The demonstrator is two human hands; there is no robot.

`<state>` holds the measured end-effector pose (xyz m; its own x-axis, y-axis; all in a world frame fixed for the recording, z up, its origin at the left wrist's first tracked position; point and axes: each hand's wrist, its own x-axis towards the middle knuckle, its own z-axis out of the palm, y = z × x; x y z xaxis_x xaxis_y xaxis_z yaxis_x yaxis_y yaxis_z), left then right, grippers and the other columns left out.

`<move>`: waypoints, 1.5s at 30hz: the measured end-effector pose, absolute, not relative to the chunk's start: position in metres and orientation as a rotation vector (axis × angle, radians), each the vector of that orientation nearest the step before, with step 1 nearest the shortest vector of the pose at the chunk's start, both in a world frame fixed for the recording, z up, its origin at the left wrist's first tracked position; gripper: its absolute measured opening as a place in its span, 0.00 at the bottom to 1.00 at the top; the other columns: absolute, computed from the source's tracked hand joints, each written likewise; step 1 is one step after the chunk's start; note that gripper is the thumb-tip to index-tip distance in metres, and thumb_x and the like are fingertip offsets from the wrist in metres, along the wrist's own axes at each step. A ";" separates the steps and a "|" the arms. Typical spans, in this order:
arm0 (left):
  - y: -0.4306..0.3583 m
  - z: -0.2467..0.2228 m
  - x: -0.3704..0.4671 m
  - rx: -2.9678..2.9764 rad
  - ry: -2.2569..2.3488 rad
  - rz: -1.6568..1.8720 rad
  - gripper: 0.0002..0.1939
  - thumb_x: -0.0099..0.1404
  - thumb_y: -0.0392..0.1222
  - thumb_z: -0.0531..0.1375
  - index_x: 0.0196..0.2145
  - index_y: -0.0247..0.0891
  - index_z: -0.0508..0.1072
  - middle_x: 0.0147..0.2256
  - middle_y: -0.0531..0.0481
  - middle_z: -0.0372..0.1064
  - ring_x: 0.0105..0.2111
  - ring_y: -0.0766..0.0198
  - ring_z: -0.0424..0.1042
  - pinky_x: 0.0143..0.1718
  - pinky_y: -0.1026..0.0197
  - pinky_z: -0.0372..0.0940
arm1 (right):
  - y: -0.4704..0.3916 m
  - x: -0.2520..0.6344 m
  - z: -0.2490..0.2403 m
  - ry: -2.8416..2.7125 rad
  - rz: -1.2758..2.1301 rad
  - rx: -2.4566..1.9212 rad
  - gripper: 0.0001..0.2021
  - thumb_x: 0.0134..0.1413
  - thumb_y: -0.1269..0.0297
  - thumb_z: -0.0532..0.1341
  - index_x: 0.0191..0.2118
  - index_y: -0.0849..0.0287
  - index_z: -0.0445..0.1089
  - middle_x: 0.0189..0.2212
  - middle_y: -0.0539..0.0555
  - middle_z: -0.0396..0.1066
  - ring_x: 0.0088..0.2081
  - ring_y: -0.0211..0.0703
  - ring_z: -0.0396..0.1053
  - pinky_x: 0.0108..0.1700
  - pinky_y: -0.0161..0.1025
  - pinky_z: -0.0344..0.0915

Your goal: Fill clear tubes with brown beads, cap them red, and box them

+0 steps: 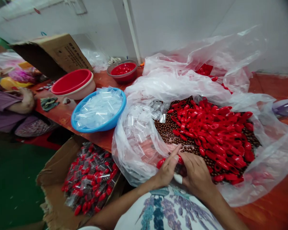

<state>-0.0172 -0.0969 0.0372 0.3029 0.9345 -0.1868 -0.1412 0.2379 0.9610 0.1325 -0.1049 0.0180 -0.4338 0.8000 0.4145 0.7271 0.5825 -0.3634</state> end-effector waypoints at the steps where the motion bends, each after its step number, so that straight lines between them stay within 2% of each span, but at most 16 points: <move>1: -0.096 0.035 -0.017 0.973 0.959 0.953 0.25 0.67 0.48 0.46 0.58 0.38 0.59 0.61 0.49 0.52 0.61 0.58 0.49 0.63 0.56 0.42 | -0.105 0.131 0.020 -2.260 0.215 -1.216 0.28 0.47 0.67 0.57 0.56 0.63 0.53 0.47 0.63 0.65 0.49 0.54 0.62 0.49 0.51 0.59; 4: -0.093 0.029 -0.015 0.661 0.893 1.022 0.25 0.66 0.49 0.46 0.56 0.36 0.62 0.56 0.45 0.61 0.56 0.56 0.58 0.58 0.55 0.51 | -0.103 0.128 0.026 -2.203 0.357 -1.265 0.31 0.47 0.64 0.58 0.58 0.62 0.51 0.50 0.63 0.62 0.51 0.54 0.59 0.51 0.52 0.58; 7: -0.090 0.029 -0.013 0.418 0.834 0.906 0.28 0.64 0.49 0.50 0.59 0.36 0.57 0.43 0.42 0.72 0.40 0.56 0.72 0.43 0.54 0.65 | -0.103 0.126 0.030 -2.149 0.480 -1.340 0.35 0.44 0.61 0.61 0.59 0.61 0.50 0.51 0.62 0.59 0.52 0.54 0.58 0.52 0.52 0.58; 9: -0.090 0.031 -0.012 0.374 0.808 0.845 0.33 0.62 0.48 0.54 0.62 0.38 0.51 0.32 0.45 0.73 0.28 0.61 0.72 0.32 0.59 0.66 | -0.104 0.126 0.031 -2.134 0.529 -1.381 0.37 0.44 0.61 0.62 0.61 0.60 0.48 0.51 0.61 0.59 0.52 0.54 0.57 0.53 0.52 0.58; 12: -0.093 0.035 -0.013 0.403 0.799 0.848 0.37 0.60 0.47 0.58 0.62 0.38 0.48 0.24 0.51 0.70 0.22 0.66 0.68 0.26 0.65 0.62 | -0.106 0.126 0.029 -2.112 0.550 -1.404 0.38 0.46 0.61 0.61 0.62 0.59 0.45 0.52 0.61 0.58 0.53 0.54 0.57 0.54 0.53 0.57; 18: -0.097 0.035 -0.018 0.475 0.844 0.801 0.38 0.59 0.48 0.60 0.62 0.38 0.49 0.23 0.53 0.66 0.22 0.69 0.65 0.25 0.67 0.57 | -0.109 0.122 0.023 -2.115 0.525 -1.315 0.36 0.48 0.61 0.60 0.61 0.61 0.45 0.53 0.63 0.58 0.55 0.54 0.56 0.55 0.54 0.56; 21: -0.097 0.036 -0.019 0.473 0.822 0.814 0.35 0.59 0.48 0.60 0.60 0.37 0.55 0.24 0.52 0.66 0.22 0.70 0.64 0.26 0.67 0.58 | -0.109 0.121 0.021 -2.096 0.501 -1.292 0.34 0.47 0.64 0.60 0.59 0.62 0.47 0.51 0.63 0.60 0.53 0.53 0.58 0.55 0.52 0.57; 24: -0.099 0.037 -0.019 0.489 0.824 0.825 0.31 0.57 0.47 0.62 0.56 0.36 0.62 0.26 0.52 0.66 0.23 0.71 0.65 0.27 0.68 0.58 | -0.109 0.121 0.022 -2.087 0.458 -1.281 0.29 0.45 0.66 0.60 0.55 0.61 0.54 0.45 0.60 0.64 0.47 0.52 0.62 0.50 0.51 0.61; 27: -0.098 0.041 -0.020 0.587 0.865 0.784 0.27 0.59 0.48 0.59 0.54 0.36 0.64 0.26 0.52 0.67 0.22 0.70 0.65 0.25 0.68 0.58 | -0.109 0.122 0.023 -2.104 0.442 -1.281 0.28 0.44 0.64 0.61 0.53 0.59 0.56 0.40 0.58 0.66 0.42 0.51 0.64 0.45 0.49 0.63; 29: -0.093 0.046 -0.026 0.823 0.918 0.728 0.23 0.61 0.49 0.56 0.52 0.37 0.66 0.29 0.50 0.69 0.27 0.67 0.68 0.30 0.65 0.62 | -0.110 0.123 0.024 -2.116 0.447 -1.286 0.29 0.44 0.61 0.62 0.53 0.60 0.55 0.41 0.59 0.66 0.43 0.52 0.64 0.46 0.50 0.62; 33: -0.073 0.054 -0.061 1.565 1.301 0.699 0.16 0.63 0.47 0.54 0.45 0.39 0.72 0.38 0.46 0.69 0.40 0.61 0.67 0.45 0.59 0.61 | -0.107 0.125 0.019 -2.215 0.537 -1.272 0.32 0.46 0.63 0.60 0.58 0.59 0.51 0.51 0.61 0.61 0.52 0.54 0.58 0.53 0.52 0.56; 37: -0.050 0.049 -0.108 1.971 1.892 0.577 0.15 0.64 0.37 0.50 0.47 0.36 0.69 0.40 0.43 0.65 0.41 0.59 0.65 0.46 0.56 0.60 | -0.103 0.122 0.014 -2.345 0.691 -1.283 0.38 0.47 0.68 0.59 0.63 0.57 0.43 0.56 0.61 0.56 0.57 0.54 0.53 0.57 0.54 0.50; 41: -0.034 0.034 -0.132 2.206 2.092 0.115 0.18 0.60 0.32 0.55 0.49 0.35 0.66 0.45 0.41 0.64 0.46 0.54 0.62 0.47 0.53 0.59 | -0.098 0.118 0.025 -2.425 0.833 -1.310 0.45 0.39 0.63 0.66 0.63 0.58 0.45 0.54 0.63 0.56 0.56 0.58 0.53 0.57 0.55 0.50; 43: -0.029 0.029 -0.135 2.285 2.082 -0.020 0.19 0.59 0.32 0.56 0.49 0.36 0.66 0.47 0.41 0.64 0.46 0.54 0.62 0.45 0.54 0.60 | -0.093 0.118 0.033 -2.426 0.882 -1.280 0.40 0.41 0.61 0.65 0.62 0.55 0.50 0.53 0.61 0.58 0.54 0.56 0.55 0.55 0.52 0.53; 45: -0.025 0.028 -0.137 2.333 2.064 -0.052 0.19 0.59 0.33 0.55 0.49 0.36 0.66 0.46 0.41 0.64 0.44 0.54 0.62 0.43 0.54 0.61 | -0.084 0.122 0.038 -2.394 0.900 -1.242 0.27 0.49 0.63 0.61 0.57 0.51 0.58 0.51 0.57 0.60 0.51 0.51 0.59 0.52 0.47 0.58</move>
<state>-0.1375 -0.0251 0.0284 0.1220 0.9916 -0.0425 0.9925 -0.1222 -0.0021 0.1217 -0.0839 0.0382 -0.5825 0.8125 -0.0226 0.6261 0.4308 -0.6499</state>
